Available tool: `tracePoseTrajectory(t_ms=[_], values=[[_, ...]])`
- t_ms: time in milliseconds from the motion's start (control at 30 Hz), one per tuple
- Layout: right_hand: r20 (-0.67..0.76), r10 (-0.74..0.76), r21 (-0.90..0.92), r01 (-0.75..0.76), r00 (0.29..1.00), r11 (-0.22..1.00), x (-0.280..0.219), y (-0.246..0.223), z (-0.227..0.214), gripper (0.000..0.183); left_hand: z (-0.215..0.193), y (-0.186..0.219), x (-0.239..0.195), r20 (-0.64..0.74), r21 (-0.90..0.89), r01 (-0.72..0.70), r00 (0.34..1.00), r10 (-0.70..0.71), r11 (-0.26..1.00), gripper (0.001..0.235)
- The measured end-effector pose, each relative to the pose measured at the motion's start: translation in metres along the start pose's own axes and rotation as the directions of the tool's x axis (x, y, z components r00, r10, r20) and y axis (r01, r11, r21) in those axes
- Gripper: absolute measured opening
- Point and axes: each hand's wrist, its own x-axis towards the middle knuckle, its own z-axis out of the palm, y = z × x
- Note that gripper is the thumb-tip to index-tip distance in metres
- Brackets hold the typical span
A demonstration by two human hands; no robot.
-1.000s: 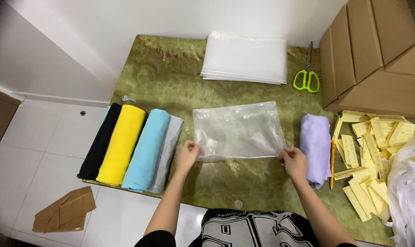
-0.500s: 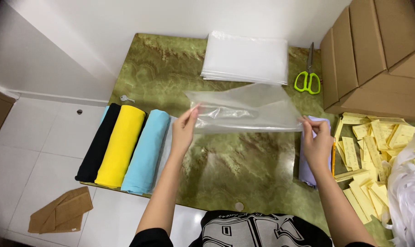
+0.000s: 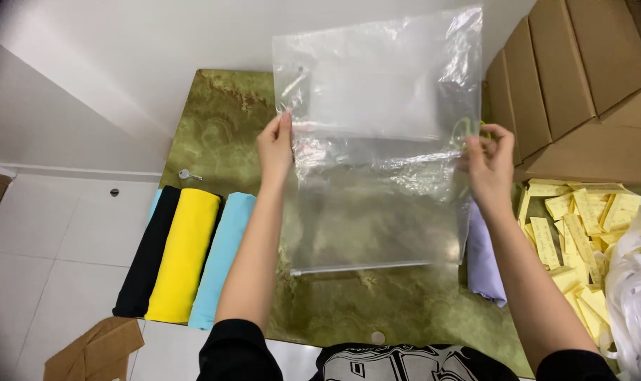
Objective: The person takes several t-shirts from a clothing rack, including black, yellow, and light blue shirts. They fold each shirt by hand on a table, roll them into tight cylinders, and place them in a stack. Finally, the person places a folded purple shirt into a plastic bag and puts it into a cardboard box.
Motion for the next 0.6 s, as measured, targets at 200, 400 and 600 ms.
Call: tracePoseTrajectory(t_ms=[200,400,600], values=[[0.1,0.119,-0.391,-0.071,0.988,0.918,-0.047,0.045,0.027,0.071,0.025,-0.134,-0.03,-0.058,-0.008,0.262,0.963,-0.262,0.965,0.035],[0.369,0.223,-0.589,0.041,0.902,0.807,-0.122,0.094,0.054,0.065,0.022,-0.098,-0.122,-0.049,0.575,0.166,0.985,-0.168,0.802,0.073],[0.563,0.481,-0.747,0.165,0.672,0.644,-0.162,0.096,0.097,0.067,0.027,-0.089,-0.215,0.692,0.536,-0.508,0.722,-0.007,0.674,0.055]])
